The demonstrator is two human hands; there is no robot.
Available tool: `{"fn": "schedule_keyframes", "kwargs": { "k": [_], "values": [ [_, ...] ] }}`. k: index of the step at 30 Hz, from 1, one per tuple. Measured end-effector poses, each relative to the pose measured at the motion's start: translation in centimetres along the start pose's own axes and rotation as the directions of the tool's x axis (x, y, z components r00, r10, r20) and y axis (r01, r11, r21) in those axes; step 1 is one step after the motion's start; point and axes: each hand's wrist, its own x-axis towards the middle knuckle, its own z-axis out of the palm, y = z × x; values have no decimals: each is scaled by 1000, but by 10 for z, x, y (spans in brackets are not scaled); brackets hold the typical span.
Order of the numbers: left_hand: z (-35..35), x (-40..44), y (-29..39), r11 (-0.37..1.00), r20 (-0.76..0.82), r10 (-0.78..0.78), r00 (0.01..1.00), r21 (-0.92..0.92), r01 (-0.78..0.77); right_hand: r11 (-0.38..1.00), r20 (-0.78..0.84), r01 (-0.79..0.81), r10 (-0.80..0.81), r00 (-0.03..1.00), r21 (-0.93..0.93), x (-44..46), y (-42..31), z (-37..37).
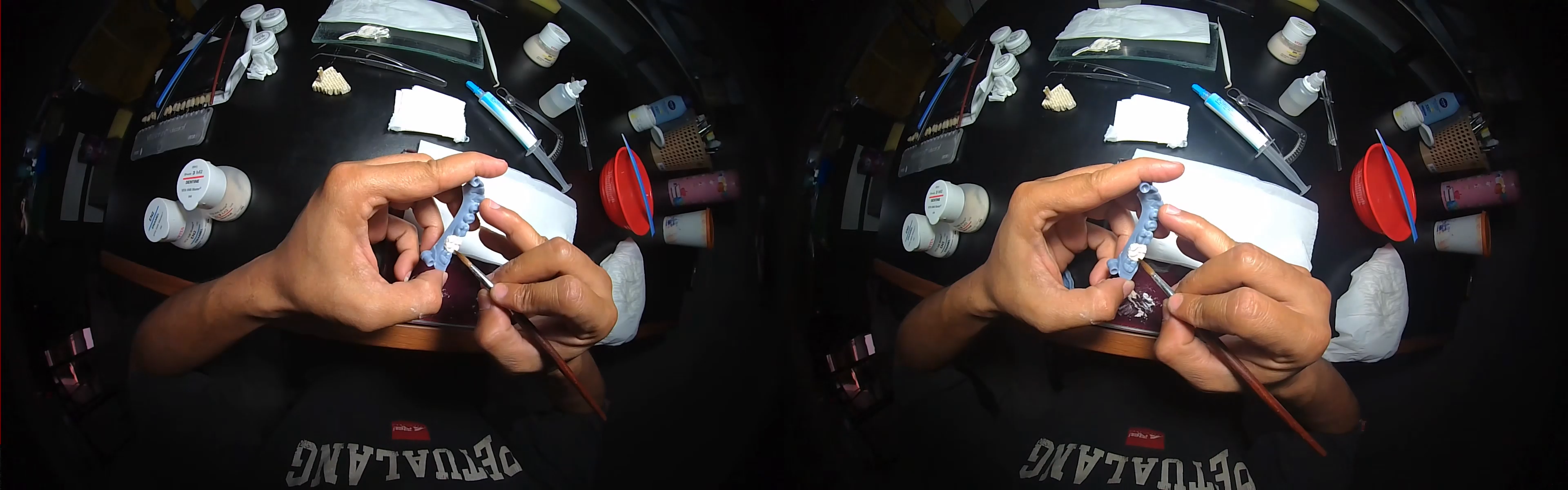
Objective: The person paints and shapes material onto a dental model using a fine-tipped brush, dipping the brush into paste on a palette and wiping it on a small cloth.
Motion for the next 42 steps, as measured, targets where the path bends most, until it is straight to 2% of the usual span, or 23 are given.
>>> {"fn": "schedule_keyframes", "kwargs": {
  "k": [14, 24, 30, 42],
  "values": [
    [0, 0, -1, 1000, 10, -9, 1000, 3, 9, 1000, -4, -9, 9, 1000, -12, -1, -1, 1],
    [-1, -2, 2, 993, 28, -115, 993, -3, 115, 999, -90, -39, 41, 995, 32, 4, -4, 3],
    [-3, -2, 6, 985, 69, -172, 983, 29, 170, 996, 22, -77, 76, 997, 55, 2, -4, -1],
    [-3, -2, 5, 986, 69, -162, 984, 61, 158, 995, 45, -72, 69, 997, 73, 3, -1, -2]
  ]
}}
